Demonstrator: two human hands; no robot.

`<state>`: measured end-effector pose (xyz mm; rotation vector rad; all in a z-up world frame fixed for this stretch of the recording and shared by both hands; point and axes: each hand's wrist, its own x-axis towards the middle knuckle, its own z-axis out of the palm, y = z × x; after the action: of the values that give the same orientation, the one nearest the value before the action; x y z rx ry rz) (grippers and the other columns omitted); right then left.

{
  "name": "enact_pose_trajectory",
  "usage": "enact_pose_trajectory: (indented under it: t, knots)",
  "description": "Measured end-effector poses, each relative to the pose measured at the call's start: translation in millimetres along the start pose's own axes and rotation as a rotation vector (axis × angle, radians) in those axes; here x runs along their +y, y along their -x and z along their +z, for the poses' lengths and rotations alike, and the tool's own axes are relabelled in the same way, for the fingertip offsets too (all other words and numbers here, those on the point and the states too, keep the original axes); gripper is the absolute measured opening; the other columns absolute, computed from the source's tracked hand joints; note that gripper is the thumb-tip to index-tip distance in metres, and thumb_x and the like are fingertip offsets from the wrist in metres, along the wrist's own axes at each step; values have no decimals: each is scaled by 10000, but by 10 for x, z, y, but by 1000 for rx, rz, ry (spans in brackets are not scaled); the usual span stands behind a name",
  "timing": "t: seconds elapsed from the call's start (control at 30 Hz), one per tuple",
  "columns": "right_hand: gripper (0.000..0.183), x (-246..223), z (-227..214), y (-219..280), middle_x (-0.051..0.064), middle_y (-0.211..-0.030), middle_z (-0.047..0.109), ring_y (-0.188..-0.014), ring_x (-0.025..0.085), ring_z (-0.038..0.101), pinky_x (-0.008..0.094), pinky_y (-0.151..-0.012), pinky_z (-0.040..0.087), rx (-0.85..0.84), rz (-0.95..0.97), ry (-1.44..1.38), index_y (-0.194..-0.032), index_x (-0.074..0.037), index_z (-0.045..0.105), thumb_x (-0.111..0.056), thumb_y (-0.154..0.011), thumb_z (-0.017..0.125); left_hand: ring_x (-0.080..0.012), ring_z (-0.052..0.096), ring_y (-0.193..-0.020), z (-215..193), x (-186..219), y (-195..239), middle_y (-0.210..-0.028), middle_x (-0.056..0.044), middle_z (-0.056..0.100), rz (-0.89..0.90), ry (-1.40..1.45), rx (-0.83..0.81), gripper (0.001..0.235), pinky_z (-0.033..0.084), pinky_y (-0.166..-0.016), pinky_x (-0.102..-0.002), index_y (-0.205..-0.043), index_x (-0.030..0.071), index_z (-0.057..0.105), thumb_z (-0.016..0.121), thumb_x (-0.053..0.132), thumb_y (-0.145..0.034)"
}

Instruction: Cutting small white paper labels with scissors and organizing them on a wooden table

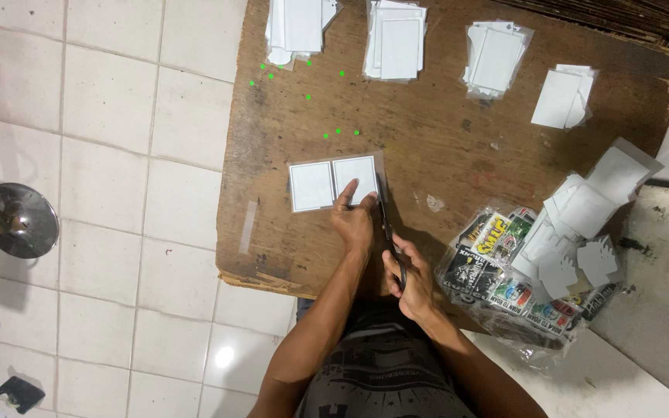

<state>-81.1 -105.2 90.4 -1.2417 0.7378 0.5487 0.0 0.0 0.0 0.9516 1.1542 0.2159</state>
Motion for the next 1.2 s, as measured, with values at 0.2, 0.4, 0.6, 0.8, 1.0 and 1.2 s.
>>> enact_pose_trajectory:
  t: [0.2, 0.4, 0.6, 0.8, 1.0, 1.2]
  knots:
    - [524, -102, 59, -71, 108, -647, 484, -322, 127, 455, 220, -259, 343, -12, 8, -26, -1375, -37, 565, -201, -914, 755, -175, 720, -724, 41, 256, 249, -1126, -205, 679, -16, -19, -14, 540, 629, -642, -299, -1237, 12, 715, 829, -93, -719]
    - [531, -119, 76, -209, 104, -639, 478, -326, 121, 436, 214, -267, 327, -22, -1, -32, -1391, -42, 554, -198, -922, 747, -201, 736, -683, 33, 350, 360, -937, -189, 719, -22, 12, -7, 562, 624, -611, -301, -1248, 3, 702, 821, -107, -710]
    - [507, -119, 118, -381, 99, -622, 462, -321, 122, 425, 215, -261, 317, -58, -23, -88, -1382, -45, 549, -190, -933, 735, -158, 674, -691, -135, 695, 653, -988, -239, 719, -2, -3, 18, 578, 619, -619, -345, -1223, -29, 717, 839, -134, -667]
    - [436, -203, 27, -103, 132, -593, 470, -308, 138, 427, 215, -261, 327, -215, -53, -221, -1346, -66, 566, -214, -955, 687, -381, 524, -1335, -357, 611, 597, -1437, -218, 551, 400, -251, -114, 717, 585, -959, -419, -1453, 71, 550, 833, 29, -797]
    - [444, -372, -374, 5, 84, -622, 489, -353, 111, 434, 194, -295, 334, -237, -165, -281, -1392, -168, 543, -287, -974, 635, -515, 664, -1084, 40, 436, 161, -1190, -350, 668, 570, -1072, -316, 965, 494, -912, -659, -1634, 119, 70, 670, 425, -942]
    - [433, -567, -759, 36, 94, -649, 443, -364, 118, 417, 169, -329, 320, -199, -281, -239, -1407, -188, 521, -305, -1002, 617, -470, 351, -1437, -898, 553, -233, -1502, -276, 432, 1031, -1314, 6, 814, 278, -1110, -742, -1359, -61, 581, 918, 202, -666]
